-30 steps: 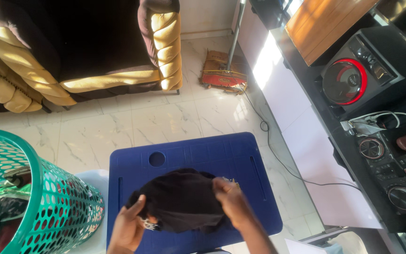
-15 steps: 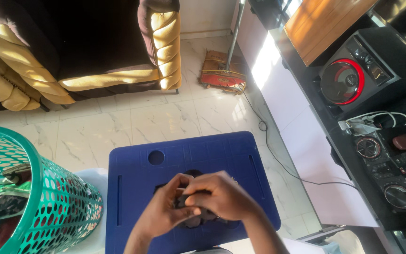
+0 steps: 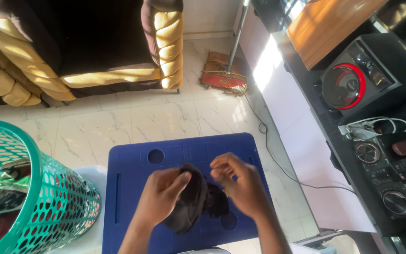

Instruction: The person takes items of clothing from a green laundry basket, folds them individually on a blue plastic table, and places the folded items into an open dresser drawer.

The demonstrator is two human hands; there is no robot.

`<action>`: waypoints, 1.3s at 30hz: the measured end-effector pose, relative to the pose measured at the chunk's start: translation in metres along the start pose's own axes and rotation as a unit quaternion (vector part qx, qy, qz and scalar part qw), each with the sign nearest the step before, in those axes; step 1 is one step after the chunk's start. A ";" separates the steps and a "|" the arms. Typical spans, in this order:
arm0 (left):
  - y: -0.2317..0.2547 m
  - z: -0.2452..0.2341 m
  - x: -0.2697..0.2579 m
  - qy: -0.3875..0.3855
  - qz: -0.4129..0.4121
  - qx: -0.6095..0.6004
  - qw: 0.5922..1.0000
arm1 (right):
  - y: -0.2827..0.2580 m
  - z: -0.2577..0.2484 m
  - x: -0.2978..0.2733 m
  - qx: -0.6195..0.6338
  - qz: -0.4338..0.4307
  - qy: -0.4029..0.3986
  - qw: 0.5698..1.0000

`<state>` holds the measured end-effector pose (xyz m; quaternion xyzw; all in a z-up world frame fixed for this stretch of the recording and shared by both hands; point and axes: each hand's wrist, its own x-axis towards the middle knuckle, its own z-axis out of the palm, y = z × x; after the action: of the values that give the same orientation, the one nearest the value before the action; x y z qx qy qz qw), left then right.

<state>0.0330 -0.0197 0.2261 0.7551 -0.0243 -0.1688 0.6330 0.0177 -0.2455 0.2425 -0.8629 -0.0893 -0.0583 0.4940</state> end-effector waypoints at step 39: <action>0.000 0.028 -0.053 0.168 0.026 -0.081 0.982 | -0.021 0.052 -0.007 0.492 0.194 -0.184 0.829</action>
<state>-0.0245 -0.0330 0.2342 0.7178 0.0767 -0.0251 0.6916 0.0068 -0.1910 0.2322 -0.4997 -0.0261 0.2498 0.8289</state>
